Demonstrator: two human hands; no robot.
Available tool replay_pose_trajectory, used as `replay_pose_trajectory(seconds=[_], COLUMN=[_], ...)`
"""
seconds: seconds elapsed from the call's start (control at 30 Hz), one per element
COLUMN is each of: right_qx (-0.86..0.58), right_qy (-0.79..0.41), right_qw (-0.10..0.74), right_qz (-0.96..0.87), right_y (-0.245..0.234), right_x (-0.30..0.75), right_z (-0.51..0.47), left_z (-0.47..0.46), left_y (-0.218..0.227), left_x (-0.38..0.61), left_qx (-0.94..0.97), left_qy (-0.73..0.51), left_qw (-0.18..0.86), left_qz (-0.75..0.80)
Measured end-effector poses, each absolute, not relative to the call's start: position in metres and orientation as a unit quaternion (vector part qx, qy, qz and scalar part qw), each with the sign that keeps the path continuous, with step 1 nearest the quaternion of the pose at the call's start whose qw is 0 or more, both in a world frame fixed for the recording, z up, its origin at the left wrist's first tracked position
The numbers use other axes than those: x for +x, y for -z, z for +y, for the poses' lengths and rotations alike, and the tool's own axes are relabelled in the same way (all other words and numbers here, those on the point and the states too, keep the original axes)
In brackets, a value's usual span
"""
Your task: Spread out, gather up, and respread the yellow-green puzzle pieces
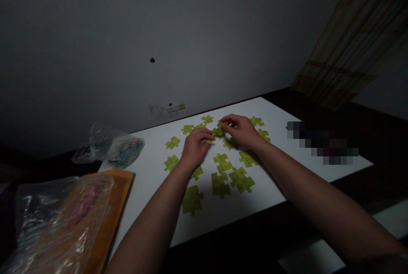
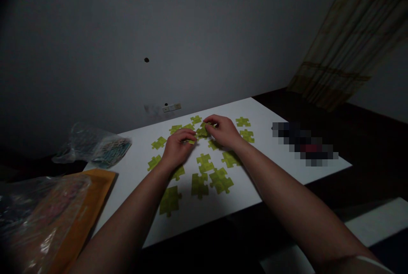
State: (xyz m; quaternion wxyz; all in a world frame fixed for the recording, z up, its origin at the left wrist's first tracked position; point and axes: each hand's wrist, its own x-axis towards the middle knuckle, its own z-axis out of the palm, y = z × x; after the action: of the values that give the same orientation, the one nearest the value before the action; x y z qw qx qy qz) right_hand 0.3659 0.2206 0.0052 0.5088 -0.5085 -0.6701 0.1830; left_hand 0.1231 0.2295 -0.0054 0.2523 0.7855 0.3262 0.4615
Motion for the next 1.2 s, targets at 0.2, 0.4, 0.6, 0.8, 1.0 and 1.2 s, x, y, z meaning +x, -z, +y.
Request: replay_pose_trajectory(seconds=[0.2, 0.4, 0.6, 0.8, 1.0, 1.2], right_qx=[-0.493, -0.458, -0.482, -0.482, -0.483, -0.500], right_qy=[-0.170, -0.135, -0.084, 0.005, 0.042, 0.013], right_qw=[0.482, 0.509, 0.532, 0.570, 0.436, 0.336], right_qz=[-0.703, -0.716, -0.691, -0.666, -0.758, -0.798], right_y=[-0.005, -0.004, -0.011, -0.037, -0.069, -0.073], right_x=[0.364, 0.366, 0.370, 0.383, 0.400, 0.422], right_z=[0.218, 0.220, 0.218, 0.204, 0.179, 0.149], left_z=[0.228, 0.226, 0.228, 0.225, 0.225, 0.225], left_y=[0.000, -0.005, -0.002, -0.001, 0.000, -0.002], left_x=[0.122, 0.126, 0.121, 0.117, 0.113, 0.111], left_qx=[0.775, 0.714, 0.768, 0.906, 0.913, 0.905], left_qy=[-0.488, -0.445, -0.387, -0.232, -0.222, -0.248], left_qw=[0.218, 0.276, 0.267, 0.147, 0.165, 0.183], left_qz=[0.337, 0.465, 0.436, 0.323, 0.301, 0.293])
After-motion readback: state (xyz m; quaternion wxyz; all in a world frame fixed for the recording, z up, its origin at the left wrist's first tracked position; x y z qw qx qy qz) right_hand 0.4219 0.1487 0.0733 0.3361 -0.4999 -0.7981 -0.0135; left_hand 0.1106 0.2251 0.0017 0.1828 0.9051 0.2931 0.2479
